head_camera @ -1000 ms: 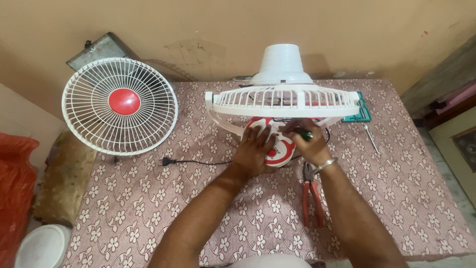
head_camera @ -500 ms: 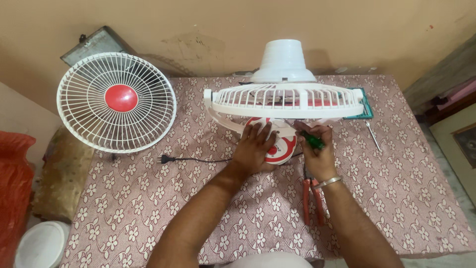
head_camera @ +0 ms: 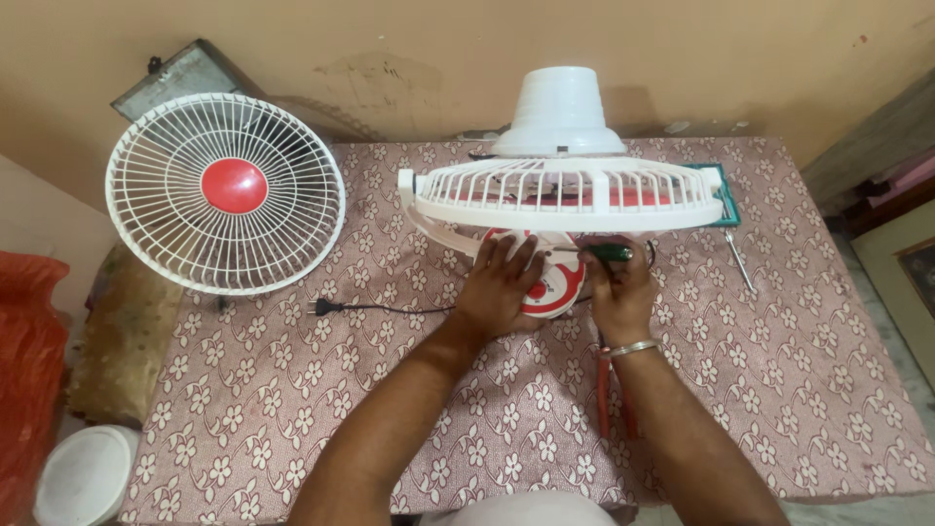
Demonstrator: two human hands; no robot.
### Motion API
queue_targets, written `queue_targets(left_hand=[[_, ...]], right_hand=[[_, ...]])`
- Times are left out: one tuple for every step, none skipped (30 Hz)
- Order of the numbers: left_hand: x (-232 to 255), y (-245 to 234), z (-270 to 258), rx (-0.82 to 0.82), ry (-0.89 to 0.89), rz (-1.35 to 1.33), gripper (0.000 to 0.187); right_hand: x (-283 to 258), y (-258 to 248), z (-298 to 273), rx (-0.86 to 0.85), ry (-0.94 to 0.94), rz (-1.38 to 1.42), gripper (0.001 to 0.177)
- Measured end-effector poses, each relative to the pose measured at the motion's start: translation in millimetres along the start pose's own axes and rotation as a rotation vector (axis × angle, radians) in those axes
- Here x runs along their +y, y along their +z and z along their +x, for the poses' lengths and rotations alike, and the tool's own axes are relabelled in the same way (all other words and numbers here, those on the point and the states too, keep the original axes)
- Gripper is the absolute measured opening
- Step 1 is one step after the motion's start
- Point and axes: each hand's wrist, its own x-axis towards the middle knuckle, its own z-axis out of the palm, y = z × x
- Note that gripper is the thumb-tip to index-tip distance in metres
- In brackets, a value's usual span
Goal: The person uses a screwdriver to remove screws from the front grill of a small table fan, then detaches the grill and places it aside. They continue to unscrew and remove the central hub and fan blades from the motor shaft, leaving the fan head exposed.
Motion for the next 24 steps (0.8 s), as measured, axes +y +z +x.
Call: queue_targets(left_hand=[[0.0, -0.2, 0.1, 0.000, 0.000, 0.004, 0.109], [0.4, -0.4, 0.0, 0.000, 0.001, 0.008, 0.109], [1.0, -0.8, -0.5, 0.000, 0.002, 0.012, 0.109], [0.8, -1.4, -0.2, 0.011, 0.005, 0.004, 0.109], [0.6, -2.0, -0.2, 0.021, 0.009, -0.004, 0.109], [0.9, -2.3, -0.3, 0.031, 0.013, -0.013, 0.108], [1.3, -2.4, -0.6, 0.033, 0.012, -0.014, 0.108], [1.4, -2.5, -0.6, 0.035, 0.011, -0.015, 0.107], [1.6, -2.7, -0.7, 0.038, 0.010, -0.016, 0.107], [1.5, -3.1, -0.7, 0.043, 0.012, -0.016, 0.106], [1.5, -3.4, -0.6, 0.048, 0.013, -0.017, 0.105], [1.4, -3.7, -0.5, 0.052, 0.014, -0.017, 0.104], [1.1, -3.8, -0.1, 0.043, 0.011, -0.015, 0.105], [1.3, -3.8, 0.1, 0.033, 0.009, -0.014, 0.105], [1.7, -3.7, 0.0, 0.023, 0.006, -0.013, 0.106], [1.7, -3.6, 0.5, 0.007, 0.003, -0.004, 0.106], [1.6, -3.3, 1.4, -0.010, 0.000, 0.004, 0.107], [1.7, -2.8, 1.9, -0.026, -0.003, 0.012, 0.107], [1.6, -2.2, 2.0, -0.031, -0.003, 0.019, 0.107], [1.5, -1.7, 1.8, -0.036, -0.004, 0.026, 0.107], [1.8, -1.3, 1.1, -0.041, -0.004, 0.034, 0.106], [1.6, -1.1, 0.9, -0.048, -0.006, 0.032, 0.107], [2.0, -1.0, 0.4, -0.055, -0.009, 0.031, 0.107], [1.7, -1.3, 1.0, -0.059, -0.010, 0.031, 0.107]], right_hand=[[1.3, 1.4, -0.5, 0.008, -0.013, 0.024, 0.034], [2.1, 2.6, -1.3, 0.016, -0.027, 0.048, 0.033], [2.6, 3.0, -1.8, 0.024, -0.040, 0.072, 0.032], [3.0, 2.4, -0.4, -0.009, -0.008, 0.062, 0.030], [3.0, 0.9, 1.2, -0.041, 0.024, 0.052, 0.028], [2.7, -0.9, 2.3, -0.074, 0.057, 0.041, 0.026], [1.9, -2.6, 3.2, -0.094, 0.063, 0.037, 0.025], [0.8, -4.4, 4.3, -0.115, 0.068, 0.033, 0.025], [-0.7, -6.0, 5.0, -0.135, 0.074, 0.029, 0.025], [-2.5, -6.7, 5.5, -0.135, 0.013, 0.060, 0.024], [-4.5, -7.1, 5.5, -0.135, -0.048, 0.091, 0.024], [-6.3, -7.2, 5.3, -0.135, -0.108, 0.122, 0.023], [-7.8, -7.2, 5.4, -0.141, -0.094, 0.140, 0.022], [-9.0, -7.3, 4.9, -0.147, -0.078, 0.158, 0.021], [-9.9, -7.5, 4.6, -0.153, -0.063, 0.177, 0.021], [-10.3, -7.3, 5.9, -0.170, -0.031, 0.129, 0.020], [-10.2, -7.1, 8.0, -0.187, 0.002, 0.080, 0.020], [-9.9, -7.6, 9.4, -0.204, 0.035, 0.031, 0.020], [-9.7, -8.4, 10.4, -0.211, 0.046, 0.017, 0.020], [-9.7, -9.0, 11.2, -0.218, 0.056, 0.002, 0.019], [-10.2, -9.7, 11.3, -0.224, 0.067, -0.012, 0.019], [-10.8, -9.7, 11.8, -0.232, 0.088, -0.019, 0.019], [-11.7, -9.9, 12.0, -0.239, 0.109, -0.025, 0.019], [-12.8, -9.9, 13.4, -0.245, 0.128, -0.031, 0.019]])
